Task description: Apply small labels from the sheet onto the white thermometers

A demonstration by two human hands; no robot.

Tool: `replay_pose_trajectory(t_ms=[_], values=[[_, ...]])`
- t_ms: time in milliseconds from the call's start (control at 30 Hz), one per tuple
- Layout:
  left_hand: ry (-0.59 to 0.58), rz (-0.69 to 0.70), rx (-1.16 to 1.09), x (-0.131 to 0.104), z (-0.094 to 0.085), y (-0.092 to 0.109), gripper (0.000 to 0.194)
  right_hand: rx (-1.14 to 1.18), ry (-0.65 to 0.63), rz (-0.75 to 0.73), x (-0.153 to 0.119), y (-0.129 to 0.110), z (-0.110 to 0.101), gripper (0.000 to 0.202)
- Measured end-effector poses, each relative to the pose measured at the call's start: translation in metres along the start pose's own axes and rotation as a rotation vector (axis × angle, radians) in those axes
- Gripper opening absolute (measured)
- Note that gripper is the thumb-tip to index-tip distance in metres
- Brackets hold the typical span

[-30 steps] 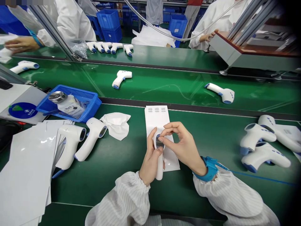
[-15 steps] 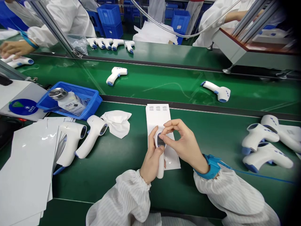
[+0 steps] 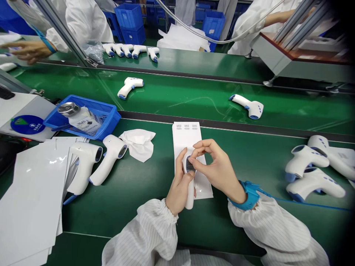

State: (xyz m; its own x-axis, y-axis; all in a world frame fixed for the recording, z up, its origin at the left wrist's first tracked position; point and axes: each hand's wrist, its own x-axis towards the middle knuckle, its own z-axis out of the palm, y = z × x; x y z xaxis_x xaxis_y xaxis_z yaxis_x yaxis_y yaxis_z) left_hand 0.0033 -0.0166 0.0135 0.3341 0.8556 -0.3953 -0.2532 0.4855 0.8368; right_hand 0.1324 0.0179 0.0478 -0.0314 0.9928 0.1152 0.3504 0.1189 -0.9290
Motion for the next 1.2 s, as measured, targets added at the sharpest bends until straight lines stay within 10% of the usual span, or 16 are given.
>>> replay_pose_trajectory(t_ms=[867, 1200], values=[[0.195, 0.241, 0.252, -0.006, 0.009, 0.019, 0.032, -0.299, -0.134, -0.099, -0.006, -0.027, -0.019, 0.023], [0.243, 0.346, 0.439, -0.008, 0.003, 0.017, 0.037, -0.030, -0.201, 0.061, -0.006, -0.030, -0.017, 0.034]])
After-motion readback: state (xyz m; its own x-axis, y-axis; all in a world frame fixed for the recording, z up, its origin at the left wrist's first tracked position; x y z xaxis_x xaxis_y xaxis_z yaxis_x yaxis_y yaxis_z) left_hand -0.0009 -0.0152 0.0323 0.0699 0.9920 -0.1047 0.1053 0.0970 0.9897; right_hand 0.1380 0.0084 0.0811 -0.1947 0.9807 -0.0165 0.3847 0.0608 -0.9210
